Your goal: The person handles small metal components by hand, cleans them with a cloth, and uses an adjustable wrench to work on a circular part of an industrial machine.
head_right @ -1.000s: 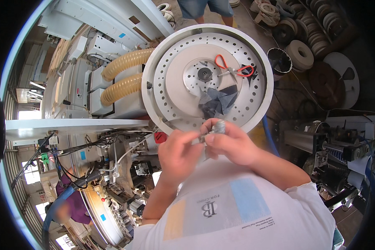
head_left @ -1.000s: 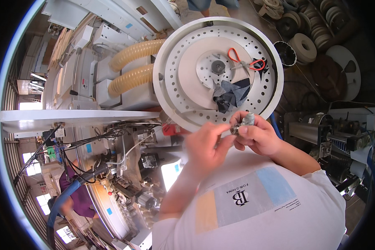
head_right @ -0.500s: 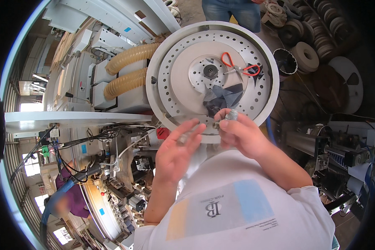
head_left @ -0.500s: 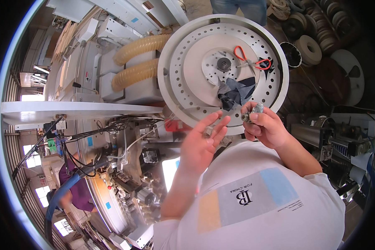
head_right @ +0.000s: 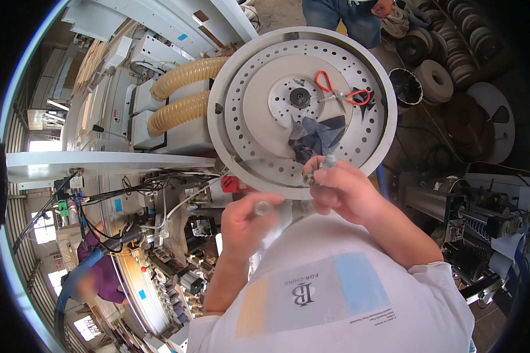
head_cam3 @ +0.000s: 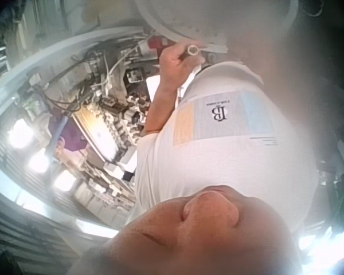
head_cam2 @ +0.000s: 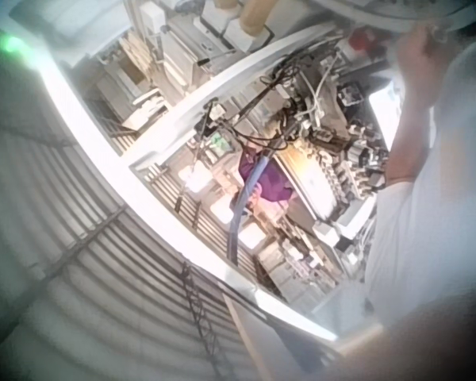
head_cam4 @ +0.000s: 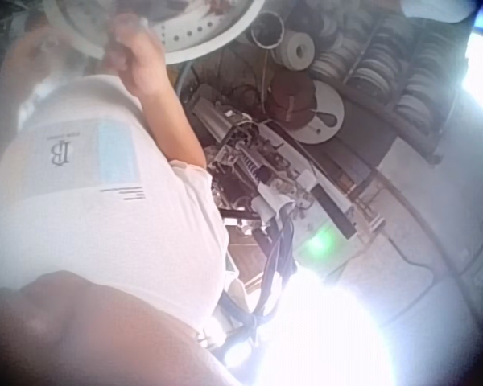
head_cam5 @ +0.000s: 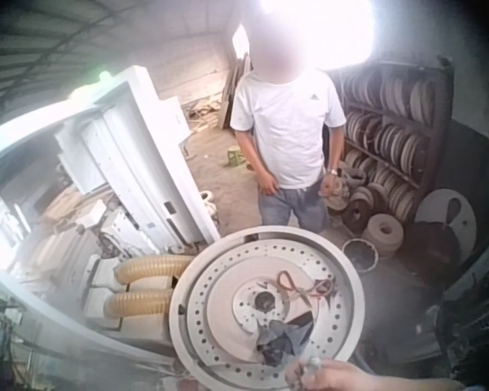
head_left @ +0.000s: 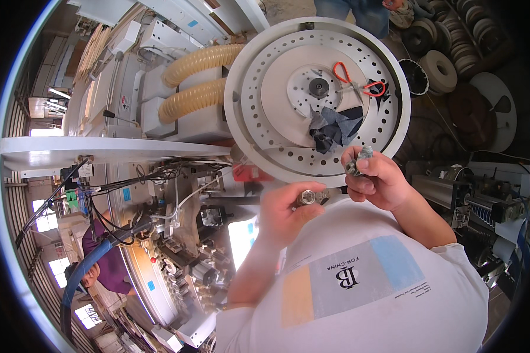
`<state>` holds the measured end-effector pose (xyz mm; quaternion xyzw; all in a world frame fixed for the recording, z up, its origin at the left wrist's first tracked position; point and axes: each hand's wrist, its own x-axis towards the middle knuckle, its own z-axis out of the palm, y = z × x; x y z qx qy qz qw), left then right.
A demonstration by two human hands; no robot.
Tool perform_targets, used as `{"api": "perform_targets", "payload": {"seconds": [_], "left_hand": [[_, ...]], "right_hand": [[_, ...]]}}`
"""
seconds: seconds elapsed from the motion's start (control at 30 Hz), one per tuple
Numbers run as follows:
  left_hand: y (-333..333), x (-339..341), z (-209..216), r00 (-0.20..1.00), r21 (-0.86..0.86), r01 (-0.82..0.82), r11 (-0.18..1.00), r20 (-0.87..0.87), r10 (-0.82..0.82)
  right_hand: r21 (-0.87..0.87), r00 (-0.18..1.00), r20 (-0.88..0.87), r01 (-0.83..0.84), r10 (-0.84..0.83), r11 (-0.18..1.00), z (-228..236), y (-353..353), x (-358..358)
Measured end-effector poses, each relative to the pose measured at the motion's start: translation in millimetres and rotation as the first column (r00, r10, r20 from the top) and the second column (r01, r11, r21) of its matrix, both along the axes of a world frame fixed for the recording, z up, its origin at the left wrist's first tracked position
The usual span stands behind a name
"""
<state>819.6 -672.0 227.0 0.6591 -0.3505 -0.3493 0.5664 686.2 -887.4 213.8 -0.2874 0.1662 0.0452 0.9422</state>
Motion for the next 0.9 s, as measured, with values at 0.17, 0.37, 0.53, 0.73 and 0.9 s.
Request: {"api": "perform_targets", "payload": {"seconds": [0.17,0.37,0.53,0.73,0.9], "left_hand": [[1,-1,8,0.978,-0.079,0.039,0.996,-0.199,-0.054],[-2,-8,13,0.995,0.012,0.034,0.999,-0.093,-0.032],[-4,-8,20,0.995,-0.034,0.074,0.997,0.077,-0.071],[-1,-1,26,0.957,-0.001,0.141,0.99,0.255,-0.136],[-2,3,26,0.947,-0.003,0.158,0.987,0.283,-0.151]], "right_hand": [[0.003,1.0,0.001,-0.004,0.004,1.0,7,2,0],[-0.188,0.998,0.048,-0.023,0.033,0.982,14,3,-2],[-0.625,0.955,0.288,0.132,0.07,0.77,24,4,-4],[-0.863,0.895,0.376,0.243,0.241,0.442,36,-5,-4],[-0.901,0.845,0.429,0.373,0.32,0.222,32,-7,-2]]}}
